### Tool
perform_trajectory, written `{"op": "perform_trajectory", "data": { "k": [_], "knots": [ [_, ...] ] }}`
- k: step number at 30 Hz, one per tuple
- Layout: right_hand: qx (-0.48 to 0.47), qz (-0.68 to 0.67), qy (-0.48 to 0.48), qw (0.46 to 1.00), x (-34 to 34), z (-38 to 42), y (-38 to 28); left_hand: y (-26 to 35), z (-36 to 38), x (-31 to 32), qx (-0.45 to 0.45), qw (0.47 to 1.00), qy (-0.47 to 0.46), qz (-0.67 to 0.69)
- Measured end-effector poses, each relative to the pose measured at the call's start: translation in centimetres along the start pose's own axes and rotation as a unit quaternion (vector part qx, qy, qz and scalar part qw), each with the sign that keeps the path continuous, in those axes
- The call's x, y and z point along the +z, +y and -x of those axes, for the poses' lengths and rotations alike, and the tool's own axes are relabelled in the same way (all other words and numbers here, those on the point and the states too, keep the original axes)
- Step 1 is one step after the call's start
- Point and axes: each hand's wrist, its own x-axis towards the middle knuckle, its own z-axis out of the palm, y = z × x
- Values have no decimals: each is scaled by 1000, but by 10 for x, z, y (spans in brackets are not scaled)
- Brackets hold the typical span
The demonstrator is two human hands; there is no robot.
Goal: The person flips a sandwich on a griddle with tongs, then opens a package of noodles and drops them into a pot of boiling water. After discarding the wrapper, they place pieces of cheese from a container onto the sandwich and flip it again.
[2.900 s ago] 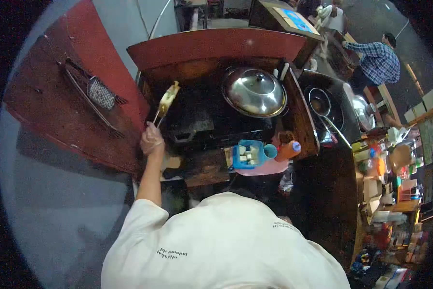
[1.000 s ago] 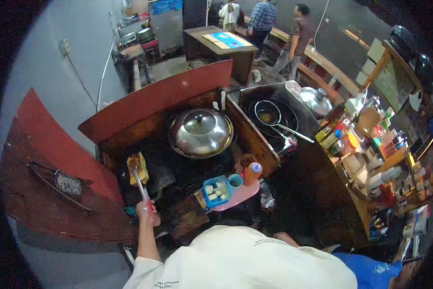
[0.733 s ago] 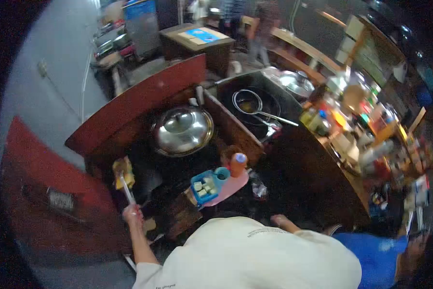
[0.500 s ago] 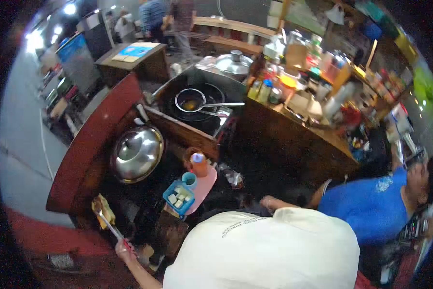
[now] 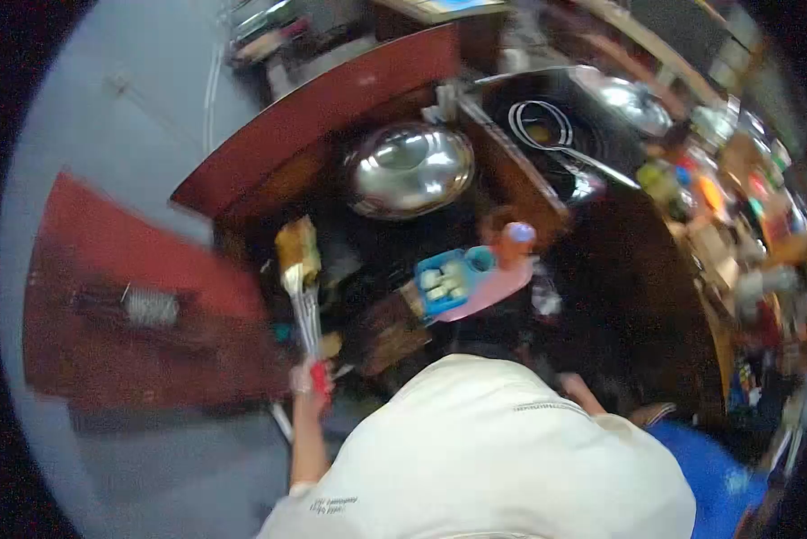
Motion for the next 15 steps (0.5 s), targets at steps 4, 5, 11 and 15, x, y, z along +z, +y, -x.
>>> {"op": "perform_trajectory", "data": {
  "k": [4,5,11,15],
  "knots": [
    [47,-9,-33,998,2,10,-22,-9,-8,-1,58,998,-11,-30],
    [40,24,-46,998,3,11,-32,-5,-14,1,55,998,-3,-29],
    [-13,137,-75,988,-37,24,-81,-3,-25,7,47,999,3,-21],
    [190,4,-79,979,-56,51,-110,22,-93,6,45,996,-4,-78]
  ]
}}
